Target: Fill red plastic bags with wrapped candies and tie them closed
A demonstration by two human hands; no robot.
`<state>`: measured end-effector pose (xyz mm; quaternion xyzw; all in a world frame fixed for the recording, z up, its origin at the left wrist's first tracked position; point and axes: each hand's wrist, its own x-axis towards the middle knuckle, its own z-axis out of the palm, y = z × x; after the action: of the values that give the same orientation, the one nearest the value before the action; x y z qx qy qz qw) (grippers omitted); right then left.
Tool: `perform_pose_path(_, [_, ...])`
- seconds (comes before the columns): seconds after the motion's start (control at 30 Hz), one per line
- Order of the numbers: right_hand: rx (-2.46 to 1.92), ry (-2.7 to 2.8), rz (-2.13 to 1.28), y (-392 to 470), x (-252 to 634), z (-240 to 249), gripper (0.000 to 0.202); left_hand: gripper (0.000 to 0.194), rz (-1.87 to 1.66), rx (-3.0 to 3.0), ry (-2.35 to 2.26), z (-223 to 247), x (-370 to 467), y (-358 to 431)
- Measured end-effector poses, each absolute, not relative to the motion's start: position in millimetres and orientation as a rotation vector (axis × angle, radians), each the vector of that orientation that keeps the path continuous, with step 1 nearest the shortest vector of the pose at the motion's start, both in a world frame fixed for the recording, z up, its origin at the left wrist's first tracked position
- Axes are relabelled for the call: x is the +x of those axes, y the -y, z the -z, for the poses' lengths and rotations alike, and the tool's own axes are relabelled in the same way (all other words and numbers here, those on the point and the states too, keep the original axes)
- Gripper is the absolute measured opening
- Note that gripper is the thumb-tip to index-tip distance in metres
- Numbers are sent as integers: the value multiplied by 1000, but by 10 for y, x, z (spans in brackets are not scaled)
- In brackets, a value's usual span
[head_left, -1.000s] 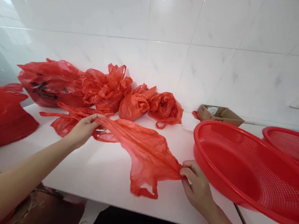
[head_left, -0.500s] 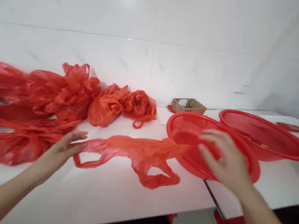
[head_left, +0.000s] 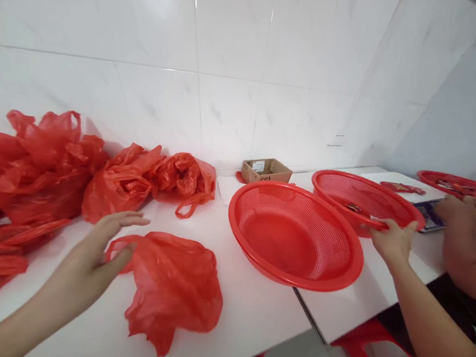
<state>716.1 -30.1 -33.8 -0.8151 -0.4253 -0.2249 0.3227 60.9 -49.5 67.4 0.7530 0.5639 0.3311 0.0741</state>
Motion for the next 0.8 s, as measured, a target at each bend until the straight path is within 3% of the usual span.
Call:
perform_pose_path(0.2, [-2026, 924, 625, 328, 7264, 282, 43, 40, -832, 1943, -1360, -715, 1309, 432])
perform_pose_path(0.37, [-1666, 1093, 875, 551, 7124, -49, 32, 74, -544, 1286, -1109, -705, 1954, 398])
perform_pose_path(0.43, [-1559, 1154, 922, 699, 6937, -196, 32, 78, -437, 1165, -1002, -617, 2184, 412])
perform_pose_path(0.63, [-1503, 1302, 618, 1158, 6181, -535, 21, 86, -357, 1260, -881, -325, 2890, 306])
perform_pose_path(0.7, [-1456, 1363, 524, 1243, 5972, -587, 19, 78, -395, 1389, -838, -314, 3078, 205])
perform_pose_path(0.8, [-1360, 1467, 385, 1328, 5703, -616, 16, 50, -470, 1519, -822, -381, 3121, 99])
